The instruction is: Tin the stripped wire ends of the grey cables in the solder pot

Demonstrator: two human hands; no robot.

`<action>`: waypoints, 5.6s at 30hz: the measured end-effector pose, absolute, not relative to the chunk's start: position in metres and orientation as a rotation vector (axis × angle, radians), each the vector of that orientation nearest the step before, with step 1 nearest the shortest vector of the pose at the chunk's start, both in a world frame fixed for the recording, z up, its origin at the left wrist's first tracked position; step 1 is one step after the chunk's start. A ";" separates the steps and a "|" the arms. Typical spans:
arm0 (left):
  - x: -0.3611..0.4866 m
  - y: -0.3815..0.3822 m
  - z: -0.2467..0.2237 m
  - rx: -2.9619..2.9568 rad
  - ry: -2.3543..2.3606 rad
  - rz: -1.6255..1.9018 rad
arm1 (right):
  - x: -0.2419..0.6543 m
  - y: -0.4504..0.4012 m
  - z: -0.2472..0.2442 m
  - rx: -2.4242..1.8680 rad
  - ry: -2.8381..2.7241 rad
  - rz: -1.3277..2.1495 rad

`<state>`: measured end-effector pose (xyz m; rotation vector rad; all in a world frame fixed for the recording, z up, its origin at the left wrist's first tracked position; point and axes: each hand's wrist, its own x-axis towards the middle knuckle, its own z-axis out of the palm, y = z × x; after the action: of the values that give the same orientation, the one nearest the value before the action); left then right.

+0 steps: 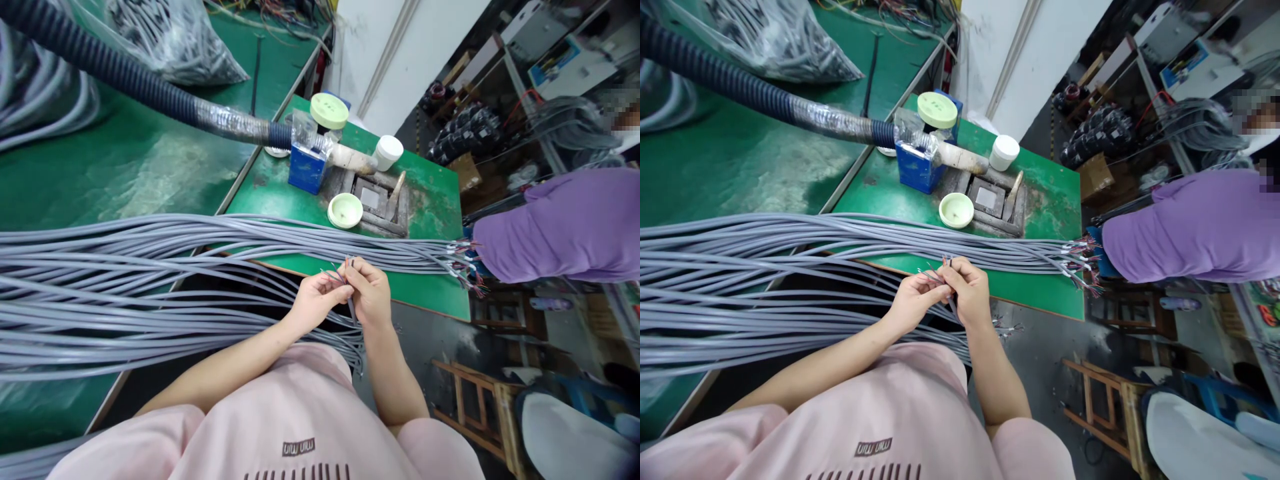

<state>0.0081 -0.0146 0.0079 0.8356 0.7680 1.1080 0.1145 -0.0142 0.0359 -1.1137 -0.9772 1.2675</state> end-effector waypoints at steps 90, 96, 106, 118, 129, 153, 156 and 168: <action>-0.001 -0.004 0.011 0.674 0.745 1.161 | 0.115 -0.009 0.027 -1.228 -0.969 1.396; -0.001 -0.004 0.011 0.666 0.729 1.160 | 0.116 -0.009 0.026 -1.221 -0.957 1.416; -0.002 0.000 0.008 0.598 0.807 1.185 | 0.122 -0.015 0.033 -1.356 -1.172 1.204; 0.000 -0.002 0.010 0.690 0.800 1.167 | 0.116 -0.016 0.036 -1.441 -1.179 1.029; 0.001 0.001 0.008 0.615 0.847 1.091 | 0.115 -0.015 0.034 -1.475 -1.226 0.964; 0.002 -0.004 0.004 0.811 0.844 1.104 | 0.137 0.013 0.061 -1.574 -1.579 0.773; -0.006 0.000 0.006 1.094 0.953 1.238 | 0.148 0.039 0.080 -1.607 -1.781 0.557; -0.015 0.013 -0.022 2.135 1.092 1.162 | 0.149 0.137 0.089 -1.980 -2.631 0.122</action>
<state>-0.0146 0.0128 -0.0217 2.1349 1.0922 1.1622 0.1486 0.1369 0.0890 -1.9801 -2.6306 0.1217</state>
